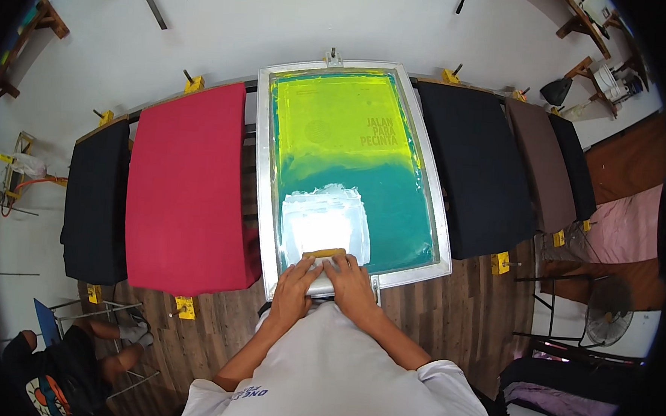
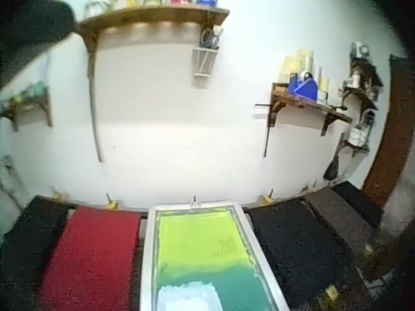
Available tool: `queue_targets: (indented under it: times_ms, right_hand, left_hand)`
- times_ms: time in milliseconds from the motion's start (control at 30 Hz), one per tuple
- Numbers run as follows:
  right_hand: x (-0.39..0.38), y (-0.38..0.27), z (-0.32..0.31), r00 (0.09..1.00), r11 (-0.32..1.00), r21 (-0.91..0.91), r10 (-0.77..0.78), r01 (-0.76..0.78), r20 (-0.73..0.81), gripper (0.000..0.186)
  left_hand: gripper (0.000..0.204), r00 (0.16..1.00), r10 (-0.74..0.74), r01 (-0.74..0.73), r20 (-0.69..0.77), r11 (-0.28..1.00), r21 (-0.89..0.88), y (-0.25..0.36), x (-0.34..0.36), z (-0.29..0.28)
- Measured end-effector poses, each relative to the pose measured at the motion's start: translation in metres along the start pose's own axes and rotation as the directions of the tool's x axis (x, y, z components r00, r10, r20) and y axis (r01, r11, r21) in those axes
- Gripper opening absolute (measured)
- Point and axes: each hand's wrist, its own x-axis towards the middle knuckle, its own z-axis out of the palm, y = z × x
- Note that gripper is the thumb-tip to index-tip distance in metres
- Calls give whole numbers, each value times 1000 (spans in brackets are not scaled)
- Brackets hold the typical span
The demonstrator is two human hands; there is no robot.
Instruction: Applying white ink to a screen printing frame using a squeegee.
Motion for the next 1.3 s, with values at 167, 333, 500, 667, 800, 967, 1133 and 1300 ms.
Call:
queue_targets:
  times_ms: [167,333,500,667,800,967,1133,1300]
  right_hand:
    - [-2,-2,-7,999,998,68,9,-12,44,44]
    - [-2,1,-6,993,995,93,23,-33,112,44]
    - [44,15,-29,979,995,94,21,-41,204,46]
    - [126,37,-29,982,998,-63,9,3,189,38]
    - [142,42,-34,959,1000,10,23,-26,281,30]
    - [116,37,-18,988,997,69,21,-32,150,33]
    - [64,18,-16,992,986,155,42,-61,121,37]
    - [25,7,-15,983,984,164,35,-65,179,44]
  left_hand:
    - [76,999,11,-11,38,1000,8,6,-2,-9]
    - [71,998,-6,9,64,998,-56,3,-3,-8]
    - [57,994,85,-92,-68,991,-100,4,37,-30]
    - [44,999,12,-16,-32,993,-119,-29,111,-41]
    - [51,981,-126,141,149,986,-95,-30,130,-52]
    - [56,1000,14,-11,16,989,-146,-31,104,-37]
    - [60,995,-80,90,60,977,-193,-17,55,-23]
    - [53,994,-79,90,73,982,-167,5,22,-24]
